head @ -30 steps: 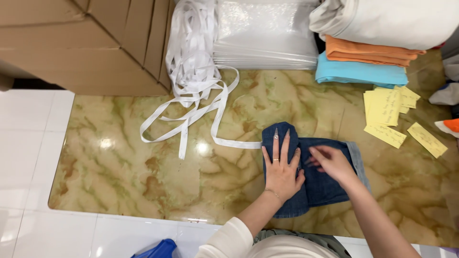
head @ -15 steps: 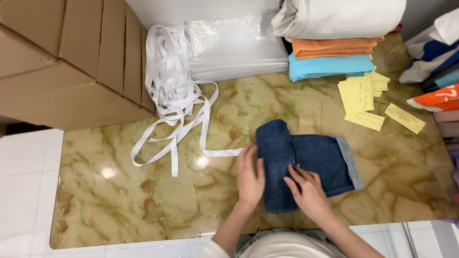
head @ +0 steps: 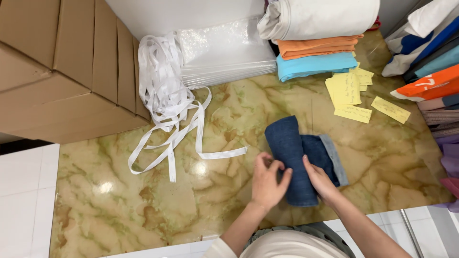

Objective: The person folds a light blue t-shirt, an orange graphic t-shirt, a pair of white jeans, and a pair of blue jeans on a marble-patterned table. They retrieve each item from a nearby clothing rack, fold it neatly, and place it on a growing stack of folded clothes.

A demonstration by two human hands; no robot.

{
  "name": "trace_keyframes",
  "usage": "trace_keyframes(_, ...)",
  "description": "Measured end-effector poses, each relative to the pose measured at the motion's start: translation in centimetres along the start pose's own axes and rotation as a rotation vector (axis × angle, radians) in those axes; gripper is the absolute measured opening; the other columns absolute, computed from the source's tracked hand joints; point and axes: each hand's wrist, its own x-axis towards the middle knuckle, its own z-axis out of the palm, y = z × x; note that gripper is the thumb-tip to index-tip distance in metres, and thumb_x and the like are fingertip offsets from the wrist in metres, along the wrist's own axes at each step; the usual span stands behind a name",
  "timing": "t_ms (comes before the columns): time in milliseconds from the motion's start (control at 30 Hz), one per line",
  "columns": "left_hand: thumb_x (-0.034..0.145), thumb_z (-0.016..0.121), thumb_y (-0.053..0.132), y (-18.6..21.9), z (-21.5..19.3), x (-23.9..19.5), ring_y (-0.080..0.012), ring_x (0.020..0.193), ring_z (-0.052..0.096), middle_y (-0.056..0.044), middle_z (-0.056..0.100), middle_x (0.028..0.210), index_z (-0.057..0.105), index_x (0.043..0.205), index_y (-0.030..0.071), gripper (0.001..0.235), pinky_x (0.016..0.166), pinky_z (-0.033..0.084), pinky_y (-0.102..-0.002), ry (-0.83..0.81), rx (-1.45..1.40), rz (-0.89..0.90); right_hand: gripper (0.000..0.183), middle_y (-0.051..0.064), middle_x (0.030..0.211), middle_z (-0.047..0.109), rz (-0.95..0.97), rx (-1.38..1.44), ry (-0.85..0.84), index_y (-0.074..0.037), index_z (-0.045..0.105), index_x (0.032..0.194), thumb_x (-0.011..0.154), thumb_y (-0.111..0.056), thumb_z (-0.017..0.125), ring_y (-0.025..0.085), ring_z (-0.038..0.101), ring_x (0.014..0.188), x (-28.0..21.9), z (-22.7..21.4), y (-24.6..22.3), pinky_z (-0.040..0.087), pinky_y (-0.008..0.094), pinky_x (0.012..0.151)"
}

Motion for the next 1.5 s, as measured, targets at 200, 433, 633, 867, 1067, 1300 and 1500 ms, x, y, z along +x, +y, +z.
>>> trace_keyframes(200,0.095,0.073,0.036,1.5,4.4,1.6,-0.0308,0.098,0.062,-0.008,0.039,0.117,0.055,0.099,0.014,0.029,0.068,0.057,-0.050,-0.294,0.058,0.058,0.052,0.010,0.090,0.079,-0.247,-0.195,0.258,-0.005,0.083,0.099,0.105,-0.049,0.057,0.016,0.066,0.086,8.4,-5.8,7.0,0.050,0.033,0.076)
trace_keyframes(433,0.084,0.078,0.021,1.9,10.0,3.6,-0.0460,0.094,0.062,-0.012,0.036,0.119,0.051,0.107,0.010,0.037,0.078,0.056,-0.057,-0.562,0.105,0.153,0.045,0.016,0.126,0.073,-0.747,-0.488,0.500,-0.013,0.065,0.144,0.099,-0.014,0.063,0.032,0.069,0.115,4.1,-7.3,6.8,0.053,0.044,0.102)
trace_keyframes(633,0.086,0.063,0.006,0.7,11.9,6.7,-0.0435,0.085,0.062,-0.016,0.035,0.123,0.053,0.119,0.005,0.034,0.081,0.053,-0.055,-0.859,0.089,0.261,0.064,0.011,0.170,0.034,-0.564,-0.495,0.295,-0.009,0.044,0.156,0.100,-0.039,0.053,0.022,0.030,0.158,0.1,-6.6,6.9,0.021,0.036,0.128)
trace_keyframes(867,0.095,0.066,0.002,0.3,8.4,7.4,-0.0133,0.088,0.061,-0.004,0.062,0.113,0.072,0.118,0.019,0.029,0.083,0.053,-0.026,-0.459,-0.401,0.086,0.100,0.019,0.175,0.015,-0.753,-0.990,0.331,0.001,0.023,0.162,0.090,-0.049,0.071,0.030,0.026,0.158,3.7,-7.0,10.4,0.037,0.040,0.118)
trace_keyframes(1067,0.106,0.050,0.044,-10.0,10.0,4.3,-0.0364,0.111,0.056,-0.024,0.061,0.097,0.078,0.107,0.003,0.050,0.108,0.040,-0.044,-0.327,0.015,-0.250,0.076,0.014,0.164,0.043,-0.829,-1.060,0.587,-0.006,0.045,0.155,0.097,-0.053,0.058,0.046,0.038,0.146,2.9,-6.5,9.7,0.039,0.055,0.117)
trace_keyframes(1300,0.094,0.061,0.060,-4.1,9.7,2.9,-0.0268,0.130,0.054,-0.009,0.045,0.126,0.073,0.118,0.012,0.056,0.122,0.033,-0.034,-0.312,-0.080,-0.377,0.028,0.019,0.144,0.050,-0.764,-0.316,0.622,-0.017,0.076,0.111,0.094,-0.039,0.072,0.030,0.045,0.148,6.8,-9.2,8.5,0.030,0.039,0.125)
trace_keyframes(1500,0.089,0.074,0.059,-1.0,10.4,4.0,-0.0211,0.123,0.058,-0.005,0.048,0.117,0.060,0.103,0.016,0.047,0.116,0.041,-0.033,-0.287,-0.169,-0.291,0.036,0.006,0.106,0.069,-0.365,-0.001,0.475,-0.013,0.064,0.104,0.088,-0.041,0.080,0.017,0.065,0.101,7.8,-11.4,4.9,0.049,0.030,0.092)
